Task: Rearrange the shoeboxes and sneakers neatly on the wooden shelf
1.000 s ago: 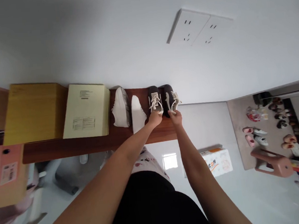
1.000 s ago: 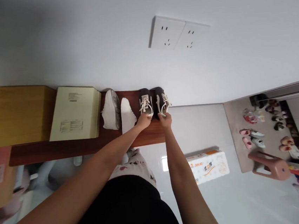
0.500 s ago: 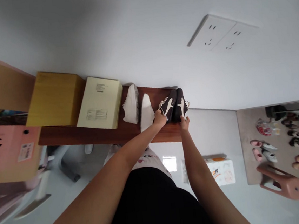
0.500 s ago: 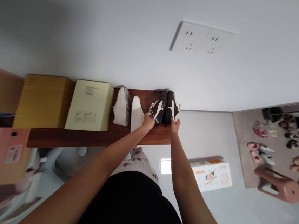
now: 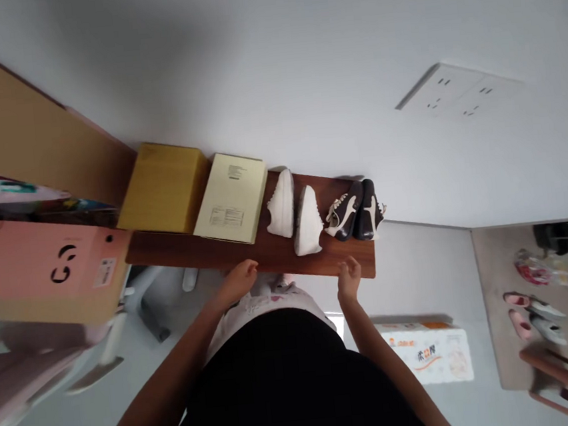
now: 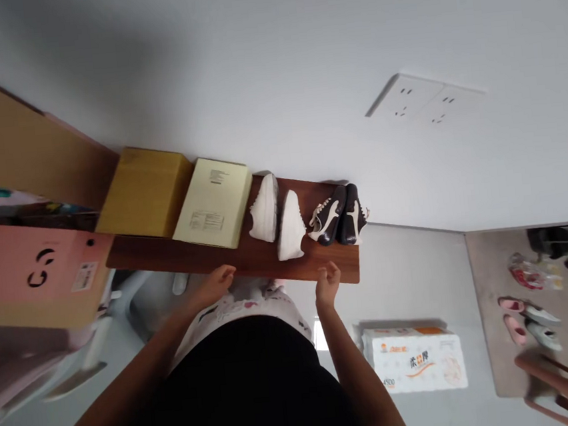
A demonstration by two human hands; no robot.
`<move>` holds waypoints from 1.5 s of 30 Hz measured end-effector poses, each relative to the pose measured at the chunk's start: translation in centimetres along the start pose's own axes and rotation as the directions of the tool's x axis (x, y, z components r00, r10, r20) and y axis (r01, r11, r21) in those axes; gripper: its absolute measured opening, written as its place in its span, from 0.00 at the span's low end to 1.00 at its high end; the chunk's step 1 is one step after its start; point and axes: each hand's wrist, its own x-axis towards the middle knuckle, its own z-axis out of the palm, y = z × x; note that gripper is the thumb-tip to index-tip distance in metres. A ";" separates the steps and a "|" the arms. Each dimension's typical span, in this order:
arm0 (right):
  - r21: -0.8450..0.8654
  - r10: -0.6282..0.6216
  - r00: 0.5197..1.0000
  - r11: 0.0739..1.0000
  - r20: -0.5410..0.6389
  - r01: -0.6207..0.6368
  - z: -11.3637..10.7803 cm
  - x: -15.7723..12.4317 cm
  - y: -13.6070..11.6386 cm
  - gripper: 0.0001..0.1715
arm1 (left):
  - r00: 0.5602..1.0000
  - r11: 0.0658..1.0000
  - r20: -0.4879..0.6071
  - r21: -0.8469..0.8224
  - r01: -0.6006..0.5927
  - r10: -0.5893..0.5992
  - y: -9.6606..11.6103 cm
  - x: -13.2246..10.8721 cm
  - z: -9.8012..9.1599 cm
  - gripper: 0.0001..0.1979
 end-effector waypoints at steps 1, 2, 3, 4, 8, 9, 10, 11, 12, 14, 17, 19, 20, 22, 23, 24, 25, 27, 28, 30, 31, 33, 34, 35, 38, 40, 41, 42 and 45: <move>0.015 -0.008 1.000 1.000 0.022 0.008 1.1 -1.3 -0.4 0.29 | 0.999 1.000 -0.033 0.002 0.011 -0.011 -1.0 -0.3 -1.3 0.17; 0.029 -0.020 0.998 0.999 0.056 0.018 2.3 -2.5 -1.0 0.28 | 0.998 1.000 -0.056 0.000 0.012 -0.012 -1.7 -0.5 -2.5 0.18; 0.038 -0.037 0.995 0.999 0.097 0.034 3.6 -3.5 -1.8 0.27 | 0.997 1.000 -0.071 0.000 0.007 -0.007 -2.3 -0.7 -3.5 0.18; 0.035 -0.068 0.987 0.997 0.146 0.064 5.1 -4.4 -2.7 0.26 | 0.997 1.000 -0.076 0.005 -0.005 0.005 -2.7 -0.8 -4.4 0.18; -0.121 -0.299 0.861 0.919 0.411 0.376 12.0 -7.4 -7.0 0.20 | 0.992 0.990 -0.004 0.074 -0.123 0.124 -3.5 -0.8 -7.6 0.19; -0.182 -0.350 0.795 0.853 0.495 0.489 14.0 -8.1 -8.0 0.19 | 0.987 0.983 0.026 0.090 -0.163 0.161 -3.7 -0.8 -8.4 0.19; -0.238 -0.380 0.726 0.771 0.573 0.591 16.0 -8.8 -8.9 0.21 | 0.980 0.975 0.051 0.103 -0.199 0.194 -4.0 -0.7 -9.2 0.20; -0.290 -0.386 0.670 0.684 0.634 0.669 17.9 -9.5 -9.6 0.23 | 0.973 0.967 0.066 0.115 -0.228 0.222 -4.5 -0.6 -10.0 0.20; -0.336 -0.377 0.631 0.605 0.678 0.722 19.8 -10.1 -10.2 0.27 | 0.967 0.960 0.072 0.127 -0.251 0.243 -5.0 -0.5 -10.8 0.20; -0.413 -0.341 0.598 0.479 0.726 0.775 23.0 -10.8 -10.7 0.33 | 0.962 0.952 0.068 0.141 -0.270 0.263 -6.5 -0.4 -12.5 0.20; -0.494 -0.287 0.595 0.354 0.751 0.794 25.5 -10.6 -10.6 0.37 | 0.965 0.956 0.069 0.138 -0.260 0.253 -9.4 -0.8 -15.2 0.21; -0.526 -0.265 0.600 0.301 0.755 0.795 25.5 -9.8 -10.4 0.38 | 0.969 0.962 0.083 0.132 -0.241 0.231 -11.6 -1.2 -17.0 0.22; -0.539 -0.257 0.603 0.280 0.755 0.795 25.2 -9.4 -10.3 0.38 | 0.972 0.965 0.089 0.129 -0.230 0.219 -12.7 -1.5 -17.9 0.22; -0.562 -0.247 0.612 0.246 0.751 0.789 24.3 -8.7 -10.3 0.37 | 0.976 0.970 0.102 0.132 -0.205 0.193 -14.6 -1.9 -19.6 0.23; -0.571 -0.244 0.617 0.235 0.748 0.786 23.9 -8.5 -10.4 0.37 | 0.977 0.971 0.111 0.136 -0.194 0.180 -15.4 -2.0 -20.5 0.22; -0.580 -0.243 0.623 0.230 0.743 0.781 23.6 -8.4 -10.5 0.36 | 0.978 0.972 0.116 0.142 -0.186 0.170 -16.1 -2.1 -21.2 0.22; -0.591 -0.244 0.635 0.234 0.733 0.772 23.5 -8.5 -10.7 0.36 | 0.979 0.973 0.121 0.146 -0.180 0.163 -16.7 -2.0 -21.9 0.21; -0.611 -0.251 0.667 0.268 0.702 0.745 23.8 -9.1 -11.0 0.35 | 0.979 0.972 0.118 0.146 -0.183 0.167 -17.3 -1.8 -23.2 0.20; -0.614 -0.261 0.683 0.301 0.682 0.729 24.2 -9.8 -11.2 0.34 | 0.978 0.971 0.107 0.141 -0.191 0.177 -17.4 -1.6 -23.8 0.19; -0.574 -0.304 0.697 0.405 0.649 0.711 25.7 -12.0 -11.3 0.31 | 0.976 0.969 0.068 0.122 -0.214 0.207 -17.3 -1.1 -24.7 0.19; -0.523 -0.333 0.696 0.476 0.636 0.707 26.6 -13.4 -11.3 0.29 | 0.974 0.968 0.037 0.105 -0.227 0.224 -17.2 -0.8 -25.1 0.19; -0.367 -0.383 0.695 0.641 0.608 0.674 28.7 -16.7 -10.9 0.26 | 0.967 0.968 -0.060 0.057 -0.244 0.247 -17.2 0.1 -25.8 0.19; -0.284 -0.380 0.709 0.726 0.593 0.627 29.8 -18.4 -10.5 0.26 | 0.961 0.968 -0.121 0.026 -0.248 0.250 -17.3 0.6 -26.1 0.19; -0.213 -0.351 0.735 0.806 0.580 0.553 30.8 -19.9 -10.2 0.25 | 0.951 0.968 -0.185 -0.006 -0.253 0.247 -17.6 1.2 -26.4 0.19; -0.082 -0.141 0.833 0.973 0.535 0.217 33.7 -23.0 -9.5 0.27 | 0.909 0.965 -0.368 -0.093 -0.245 0.195 -18.9 3.5 -27.3 0.21; -0.029 0.008 0.867 1.000 0.499 0.008 35.2 -23.4 -9.9 0.31 | 0.885 0.964 -0.448 -0.155 -0.216 0.127 -20.0 5.2 -28.0 0.23; -0.013 0.062 0.872 0.998 0.486 -0.064 35.9 -23.2 -10.3 0.32 | 0.881 0.961 -0.464 -0.194 -0.199 0.089 -20.6 6.1 -28.4 0.24; -0.007 0.101 0.873 0.994 0.476 -0.111 36.5 -22.7 -10.9 0.33 | 0.883 0.954 -0.467 -0.237 -0.183 0.053 -21.0 7.0 -28.8 0.25; -0.048 0.165 0.877 0.986 0.452 -0.160 38.3 -20.7 -13.2 0.35 | 0.903 0.927 -0.430 -0.349 -0.137 -0.029 -21.3 9.3 -30.1 0.28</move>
